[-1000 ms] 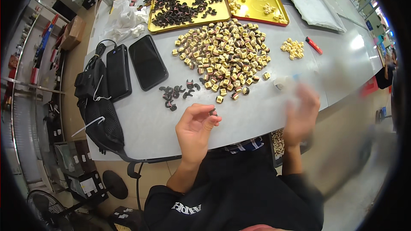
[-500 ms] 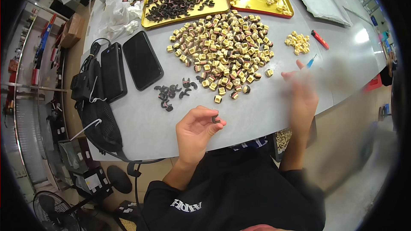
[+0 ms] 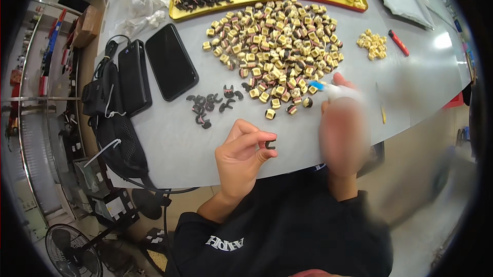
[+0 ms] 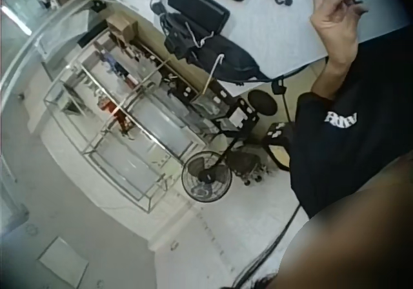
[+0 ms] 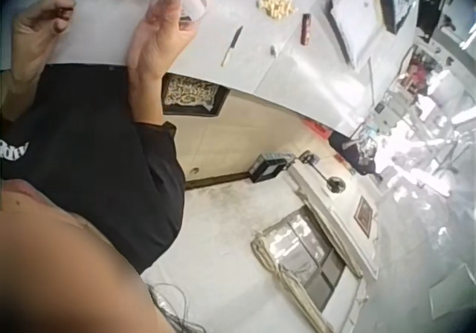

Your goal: Apply glue to small black plastic components and attach them to gold decorative pieces.

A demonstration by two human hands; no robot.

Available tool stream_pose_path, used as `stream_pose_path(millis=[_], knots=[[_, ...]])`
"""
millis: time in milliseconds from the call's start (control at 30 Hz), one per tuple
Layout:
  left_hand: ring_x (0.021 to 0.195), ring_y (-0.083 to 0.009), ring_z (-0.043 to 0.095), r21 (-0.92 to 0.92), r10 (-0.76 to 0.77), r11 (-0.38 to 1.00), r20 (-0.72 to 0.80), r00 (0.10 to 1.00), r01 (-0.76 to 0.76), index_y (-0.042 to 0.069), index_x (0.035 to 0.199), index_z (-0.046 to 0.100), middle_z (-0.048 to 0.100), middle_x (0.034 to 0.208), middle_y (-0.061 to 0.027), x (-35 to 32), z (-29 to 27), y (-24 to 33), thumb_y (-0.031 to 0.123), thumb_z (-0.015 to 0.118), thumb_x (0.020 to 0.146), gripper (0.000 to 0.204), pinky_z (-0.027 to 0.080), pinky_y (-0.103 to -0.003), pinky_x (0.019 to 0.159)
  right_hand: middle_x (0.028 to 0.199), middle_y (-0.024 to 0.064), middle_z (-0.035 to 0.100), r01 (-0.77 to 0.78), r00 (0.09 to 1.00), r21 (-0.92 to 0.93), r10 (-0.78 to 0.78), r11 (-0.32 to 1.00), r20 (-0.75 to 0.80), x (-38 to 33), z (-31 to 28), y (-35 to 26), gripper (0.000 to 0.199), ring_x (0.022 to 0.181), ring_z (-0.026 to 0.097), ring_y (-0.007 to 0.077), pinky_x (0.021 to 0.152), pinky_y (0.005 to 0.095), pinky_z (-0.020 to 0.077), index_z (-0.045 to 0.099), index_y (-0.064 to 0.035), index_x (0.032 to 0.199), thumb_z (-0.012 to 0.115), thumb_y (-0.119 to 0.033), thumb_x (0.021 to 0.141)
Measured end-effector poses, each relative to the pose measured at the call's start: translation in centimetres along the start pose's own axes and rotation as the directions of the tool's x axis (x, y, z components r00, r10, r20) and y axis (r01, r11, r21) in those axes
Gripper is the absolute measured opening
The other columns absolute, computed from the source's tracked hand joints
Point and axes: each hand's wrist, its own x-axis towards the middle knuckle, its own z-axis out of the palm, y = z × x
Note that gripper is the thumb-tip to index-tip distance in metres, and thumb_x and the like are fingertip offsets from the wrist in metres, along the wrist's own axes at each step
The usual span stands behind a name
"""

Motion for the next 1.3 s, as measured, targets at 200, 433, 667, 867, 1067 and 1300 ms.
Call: stream_pose_path(millis=[200,433,667,867,1067,1300], knots=[[0.073,-0.0118,0.048,0.004,-0.055,0.998,0.0,0.998,0.055,-0.002,0.092,0.066,0.046,0.086,-0.0047,0.2,0.1,0.8,-0.008,0.069,0.068,0.025,0.047,-0.022,0.065,0.088,0.0169,0.058,0.002,0.985,-0.029,0.003,1.0,0.173,-1.3,-1.4,1.0,0.041,0.057,0.043,0.0073,0.053,0.0197,0.0355,0.043,-0.0035,0.108,0.051,-0.039,0.089],[0.071,-0.012,0.05,0.001,-0.076,0.997,0.003,0.997,0.076,-0.002,0.089,0.067,0.044,0.085,-0.0049,0.3,0.3,0.9,-0.014,0.069,0.063,0.029,0.053,-0.022,0.062,0.079,0.0178,0.058,-0.06,0.973,-0.161,0.094,0.985,0.211,-1.9,-1.2,0.8,0.039,0.045,0.038,0.0078,0.047,0.0195,0.034,0.039,-0.0038,0.105,0.042,-0.04,0.092],[0.07,-0.0118,0.05,0.049,-0.05,0.998,0.016,0.999,0.049,-0.001,0.088,0.068,0.044,0.084,-0.0045,0.2,0.1,0.9,-0.015,0.073,0.057,0.035,0.05,-0.022,0.06,0.077,0.0191,0.058,-0.065,0.963,-0.191,0.112,0.979,0.244,-1.9,-1.1,0.8,0.038,0.042,0.038,0.0077,0.045,0.0197,0.0354,0.038,-0.0037,0.103,0.044,-0.039,0.091],[0.068,-0.0131,0.044,0.129,-0.076,0.988,-0.026,0.997,0.079,0.006,0.083,0.068,0.044,0.078,-0.0004,0.0,0.4,0.7,0.012,0.082,0.056,0.031,0.035,-0.025,0.058,0.075,0.0194,0.06,-0.055,0.965,-0.239,0.113,0.969,0.235,-1.8,-1.1,0.7,0.04,0.04,0.038,0.007,0.045,0.0189,0.036,0.038,-0.003,0.101,0.048,-0.04,0.09],[0.067,-0.0131,0.044,0.134,-0.065,0.989,-0.021,0.998,0.067,0.006,0.083,0.067,0.043,0.078,-0.0002,0.0,0.3,0.6,0.012,0.082,0.056,0.031,0.035,-0.025,0.058,0.075,0.0191,0.06,-0.039,0.966,-0.264,0.103,0.964,0.236,-1.8,-1.1,0.7,0.04,0.04,0.037,0.0067,0.043,0.0183,0.0347,0.038,-0.0028,0.101,0.048,-0.04,0.09],[0.067,-0.0129,0.043,0.131,-0.06,0.989,-0.022,0.998,0.063,0.006,0.084,0.067,0.043,0.078,0.0,-0.1,0.3,0.5,0.012,0.082,0.056,0.031,0.034,-0.026,0.058,0.075,0.019,0.06,-0.032,0.968,-0.273,0.098,0.962,0.231,-2.0,-1.2,0.7,0.04,0.041,0.037,0.0065,0.041,0.0178,0.0328,0.038,-0.0033,0.101,0.048,-0.04,0.089]])
